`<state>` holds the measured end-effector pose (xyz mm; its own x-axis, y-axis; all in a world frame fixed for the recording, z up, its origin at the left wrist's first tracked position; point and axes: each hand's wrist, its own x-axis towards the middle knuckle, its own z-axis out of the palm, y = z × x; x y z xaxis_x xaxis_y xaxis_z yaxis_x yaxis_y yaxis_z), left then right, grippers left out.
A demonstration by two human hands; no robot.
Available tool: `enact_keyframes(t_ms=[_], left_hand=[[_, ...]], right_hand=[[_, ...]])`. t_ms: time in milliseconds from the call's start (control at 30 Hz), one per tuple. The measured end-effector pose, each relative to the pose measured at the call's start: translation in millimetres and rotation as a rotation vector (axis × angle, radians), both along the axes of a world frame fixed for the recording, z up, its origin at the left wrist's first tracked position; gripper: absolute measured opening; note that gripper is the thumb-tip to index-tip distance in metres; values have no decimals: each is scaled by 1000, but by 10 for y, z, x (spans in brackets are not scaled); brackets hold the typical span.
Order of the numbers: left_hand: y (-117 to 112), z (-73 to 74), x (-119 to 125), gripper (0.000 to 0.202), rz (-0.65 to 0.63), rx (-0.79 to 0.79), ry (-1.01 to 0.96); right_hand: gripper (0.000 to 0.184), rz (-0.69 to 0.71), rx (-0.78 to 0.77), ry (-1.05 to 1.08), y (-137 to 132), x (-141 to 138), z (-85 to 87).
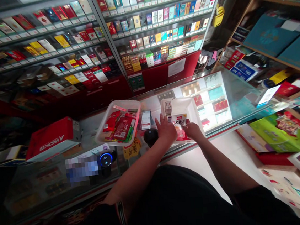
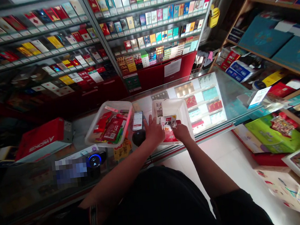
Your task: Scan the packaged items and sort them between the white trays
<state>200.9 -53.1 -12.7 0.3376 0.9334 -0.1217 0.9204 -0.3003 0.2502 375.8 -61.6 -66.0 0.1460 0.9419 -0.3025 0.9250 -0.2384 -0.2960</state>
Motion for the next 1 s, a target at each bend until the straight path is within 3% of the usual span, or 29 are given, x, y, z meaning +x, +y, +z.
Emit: enact_keyframes(t_ms=[233, 467, 700, 1000], left_hand=[[-125, 145, -76, 39, -26, 33, -41], [-188, 268, -343, 37, -2, 119, -140], [-133, 311, -863, 33, 132, 191, -188], [22, 245, -1702, 33, 337, 193, -203]], right_hand=[[49, 44, -101, -49, -15, -12, 18], [37, -71, 13, 73, -11, -90, 75], [36, -114, 142, 106, 187, -425, 347], [31, 16, 282, 169, 429, -1150, 646]])
